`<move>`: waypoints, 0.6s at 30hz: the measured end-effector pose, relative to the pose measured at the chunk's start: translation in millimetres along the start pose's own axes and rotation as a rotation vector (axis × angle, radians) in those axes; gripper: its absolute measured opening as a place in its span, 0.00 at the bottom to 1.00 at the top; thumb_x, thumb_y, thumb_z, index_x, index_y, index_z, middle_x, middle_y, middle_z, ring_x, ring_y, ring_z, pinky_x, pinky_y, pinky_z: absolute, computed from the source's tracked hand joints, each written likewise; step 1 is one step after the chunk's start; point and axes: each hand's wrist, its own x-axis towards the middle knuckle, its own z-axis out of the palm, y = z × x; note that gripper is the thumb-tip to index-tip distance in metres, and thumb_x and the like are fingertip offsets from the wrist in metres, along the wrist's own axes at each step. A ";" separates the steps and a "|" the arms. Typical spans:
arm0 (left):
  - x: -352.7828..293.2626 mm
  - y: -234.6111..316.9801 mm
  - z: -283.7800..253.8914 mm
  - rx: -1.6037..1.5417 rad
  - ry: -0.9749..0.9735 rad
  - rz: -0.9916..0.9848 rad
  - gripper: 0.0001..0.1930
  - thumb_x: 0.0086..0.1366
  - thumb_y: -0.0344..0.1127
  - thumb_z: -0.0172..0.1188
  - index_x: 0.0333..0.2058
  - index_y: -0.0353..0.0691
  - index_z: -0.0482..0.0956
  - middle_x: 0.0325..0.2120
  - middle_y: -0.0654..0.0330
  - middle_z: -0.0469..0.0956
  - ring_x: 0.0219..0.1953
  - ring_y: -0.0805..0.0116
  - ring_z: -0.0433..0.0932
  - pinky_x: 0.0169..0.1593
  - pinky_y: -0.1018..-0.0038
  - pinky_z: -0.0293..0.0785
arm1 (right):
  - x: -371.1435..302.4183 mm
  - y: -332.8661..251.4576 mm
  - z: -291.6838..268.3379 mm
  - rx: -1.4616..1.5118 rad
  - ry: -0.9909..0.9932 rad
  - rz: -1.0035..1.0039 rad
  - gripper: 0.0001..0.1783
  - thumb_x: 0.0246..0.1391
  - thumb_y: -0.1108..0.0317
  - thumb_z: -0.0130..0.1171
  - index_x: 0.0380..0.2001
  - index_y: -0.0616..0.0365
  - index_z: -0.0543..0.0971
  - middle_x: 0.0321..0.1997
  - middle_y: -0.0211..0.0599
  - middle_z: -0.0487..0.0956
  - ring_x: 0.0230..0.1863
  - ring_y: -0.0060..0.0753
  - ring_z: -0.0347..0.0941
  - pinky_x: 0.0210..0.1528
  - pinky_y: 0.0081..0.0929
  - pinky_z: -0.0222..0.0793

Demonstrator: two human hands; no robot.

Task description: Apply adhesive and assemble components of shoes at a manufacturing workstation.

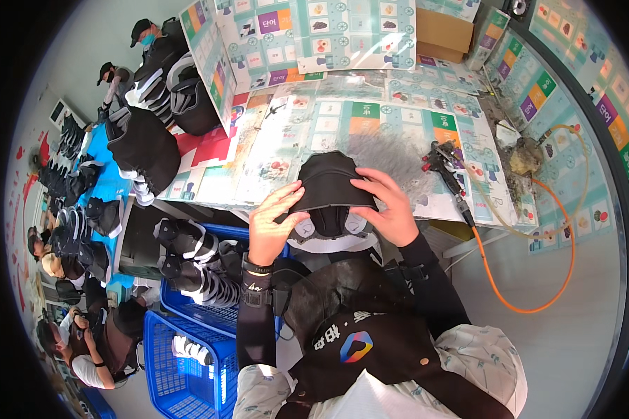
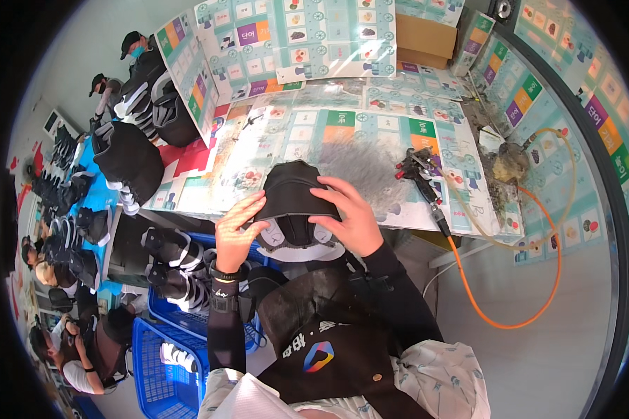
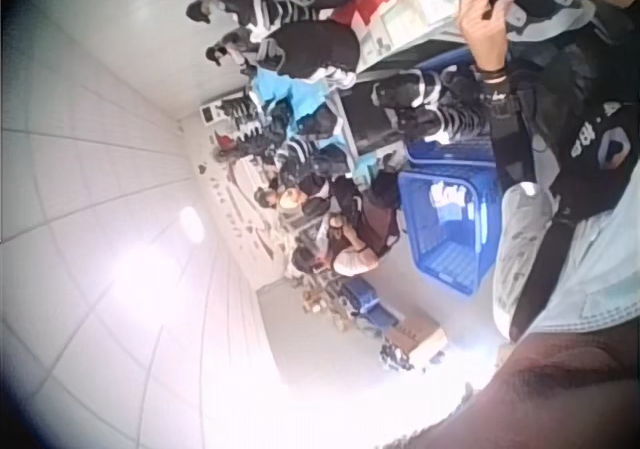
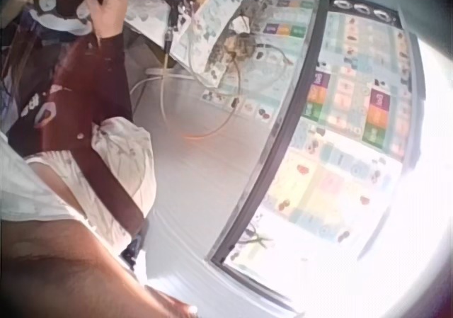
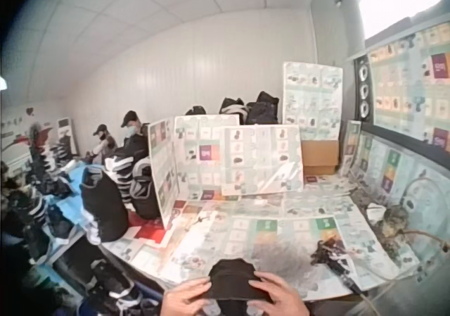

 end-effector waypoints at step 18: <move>-24.8 1.5 27.0 0.050 0.233 -0.047 0.09 0.60 0.23 0.71 0.40 0.35 0.90 0.42 0.54 0.85 0.45 0.61 0.83 0.51 0.68 0.78 | -8.3 5.0 4.0 0.019 0.133 -0.068 0.07 0.54 0.77 0.71 0.38 0.61 0.86 0.50 0.39 0.86 0.52 0.42 0.82 0.55 0.35 0.76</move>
